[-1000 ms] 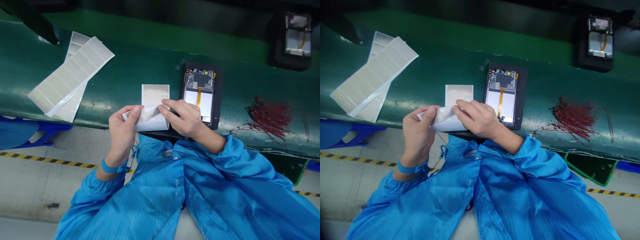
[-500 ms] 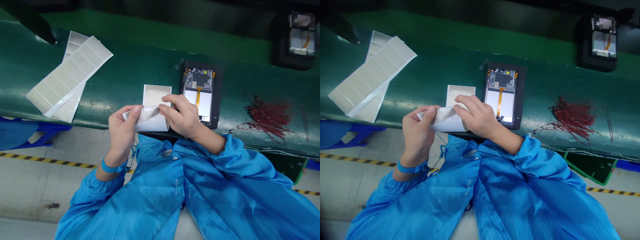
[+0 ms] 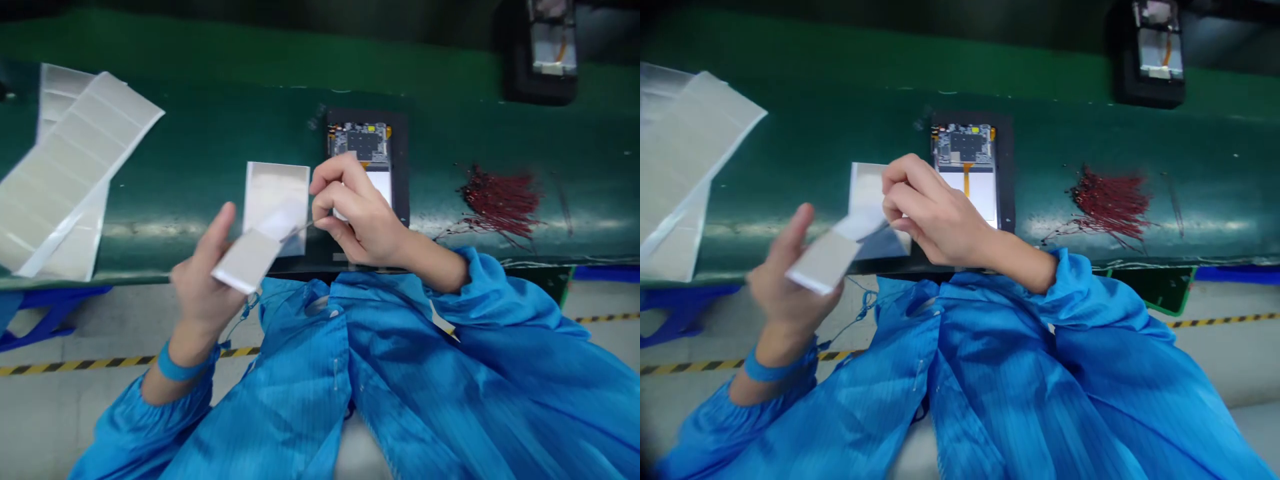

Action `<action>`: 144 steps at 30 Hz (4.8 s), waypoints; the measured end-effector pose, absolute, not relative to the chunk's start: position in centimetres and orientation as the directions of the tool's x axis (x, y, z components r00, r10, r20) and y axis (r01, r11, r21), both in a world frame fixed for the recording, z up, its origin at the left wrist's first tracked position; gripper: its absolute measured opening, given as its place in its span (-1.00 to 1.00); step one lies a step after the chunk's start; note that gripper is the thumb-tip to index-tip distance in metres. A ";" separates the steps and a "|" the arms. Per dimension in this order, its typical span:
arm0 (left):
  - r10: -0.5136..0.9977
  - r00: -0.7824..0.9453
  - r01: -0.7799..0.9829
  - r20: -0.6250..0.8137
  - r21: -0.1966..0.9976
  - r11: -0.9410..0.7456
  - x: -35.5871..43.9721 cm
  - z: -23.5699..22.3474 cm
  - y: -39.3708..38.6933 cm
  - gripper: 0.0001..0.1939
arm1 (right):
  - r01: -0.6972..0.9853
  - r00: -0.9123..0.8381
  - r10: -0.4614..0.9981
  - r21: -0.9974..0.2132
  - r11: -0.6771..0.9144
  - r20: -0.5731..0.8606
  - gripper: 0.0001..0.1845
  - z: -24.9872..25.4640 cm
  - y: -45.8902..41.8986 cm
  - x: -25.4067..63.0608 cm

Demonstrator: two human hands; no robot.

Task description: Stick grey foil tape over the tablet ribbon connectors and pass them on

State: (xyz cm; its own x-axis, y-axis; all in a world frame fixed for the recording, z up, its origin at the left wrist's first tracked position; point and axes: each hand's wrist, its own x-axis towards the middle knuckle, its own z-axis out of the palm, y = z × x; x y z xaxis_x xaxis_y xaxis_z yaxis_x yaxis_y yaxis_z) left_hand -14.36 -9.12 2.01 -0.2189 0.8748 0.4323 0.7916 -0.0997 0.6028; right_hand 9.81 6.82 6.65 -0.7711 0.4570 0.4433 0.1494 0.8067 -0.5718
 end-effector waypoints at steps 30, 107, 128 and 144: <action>0.839 0.397 0.749 0.372 0.397 -0.530 -6.6 -0.3 -2.3 -0.52 | 0.501 -0.350 0.929 -0.862 0.078 -0.119 -0.91 2.8 4.8 15.0; 0.952 0.111 0.221 -0.284 0.941 0.255 5.6 4.6 3.9 -0.89 | 0.388 -0.666 0.712 -0.711 0.587 0.224 -0.79 2.8 9.2 25.9; 0.884 0.086 0.811 0.459 0.483 -0.330 -0.8 -0.9 -3.0 -0.70 | 0.313 -0.843 0.452 -0.417 0.854 0.293 -0.77 -0.2 8.3 21.5; 0.846 0.184 0.821 0.500 0.396 -0.412 -0.5 -2.1 -2.6 -0.58 | 0.322 -0.875 0.416 -0.345 0.882 0.246 -0.73 0.2 8.4 21.0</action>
State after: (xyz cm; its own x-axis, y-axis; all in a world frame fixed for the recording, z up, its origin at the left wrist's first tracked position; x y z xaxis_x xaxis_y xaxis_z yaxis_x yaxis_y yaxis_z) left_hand -0.51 -2.57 -2.08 0.1836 0.8464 0.5000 0.8205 -0.4120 0.3962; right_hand 21.04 8.44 0.23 -0.8755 0.4159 0.2462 0.3219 0.8818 -0.3447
